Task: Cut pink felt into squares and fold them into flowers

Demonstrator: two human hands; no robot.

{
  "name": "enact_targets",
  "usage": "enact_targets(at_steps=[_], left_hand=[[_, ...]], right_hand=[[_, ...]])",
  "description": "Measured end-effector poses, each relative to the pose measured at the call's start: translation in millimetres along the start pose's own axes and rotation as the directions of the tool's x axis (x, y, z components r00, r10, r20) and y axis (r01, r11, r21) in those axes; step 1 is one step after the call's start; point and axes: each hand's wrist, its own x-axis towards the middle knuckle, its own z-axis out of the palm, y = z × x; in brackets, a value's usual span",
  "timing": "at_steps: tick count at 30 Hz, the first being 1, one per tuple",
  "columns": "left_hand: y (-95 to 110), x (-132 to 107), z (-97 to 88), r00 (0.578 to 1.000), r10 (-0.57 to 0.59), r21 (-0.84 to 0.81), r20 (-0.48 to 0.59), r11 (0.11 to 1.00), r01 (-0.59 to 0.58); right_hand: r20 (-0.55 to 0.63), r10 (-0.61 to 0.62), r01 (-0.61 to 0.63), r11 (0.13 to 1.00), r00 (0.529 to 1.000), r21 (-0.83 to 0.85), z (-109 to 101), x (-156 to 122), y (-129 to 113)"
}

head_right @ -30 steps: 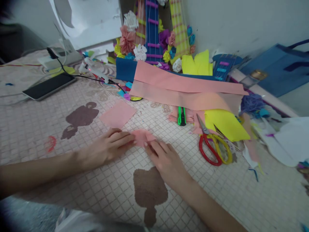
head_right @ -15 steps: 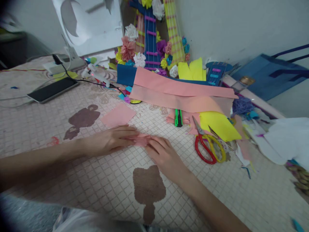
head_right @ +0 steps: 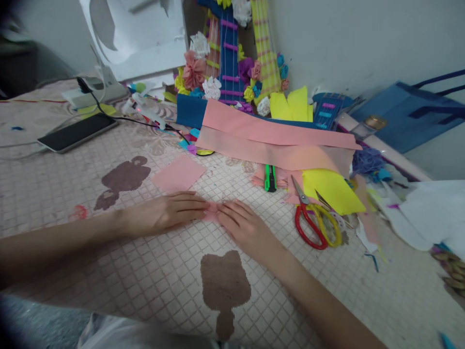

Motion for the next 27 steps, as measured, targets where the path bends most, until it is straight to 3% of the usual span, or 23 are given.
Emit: enact_targets(at_steps=[5,12,18,20,24,27], left_hand=[[1.5,4.2,3.7,1.000,-0.011,0.067,-0.018,0.998,0.012],[9.8,13.0,5.8,0.997,-0.066,0.181,-0.028,0.981,0.070],[13.2,14.9,12.6,0.955,-0.275,-0.006,-0.111,0.961,0.276],[13.8,15.5,11.7,0.938,-0.335,-0.075,-0.092,0.941,0.329],[16.3,17.0,8.4,0.941,-0.336,-0.076,-0.045,0.940,0.332],[18.0,17.4,9.8,0.950,-0.308,-0.006,-0.058,0.951,0.308]], right_hand=[[0.069,-0.072,0.077,0.994,0.995,-0.072,-2.9,2.3,-0.4],[-0.021,-0.030,0.029,0.999,0.999,-0.017,-2.4,6.9,-2.6],[-0.078,-0.001,0.003,1.000,0.997,0.031,-1.0,6.5,-1.8],[-0.072,-0.018,0.018,1.000,0.997,0.004,-0.3,6.4,-0.6],[-0.067,-0.032,0.031,0.999,0.997,-0.010,0.4,6.7,0.9],[-0.087,0.043,-0.036,0.997,0.995,0.071,0.5,7.4,1.0]])
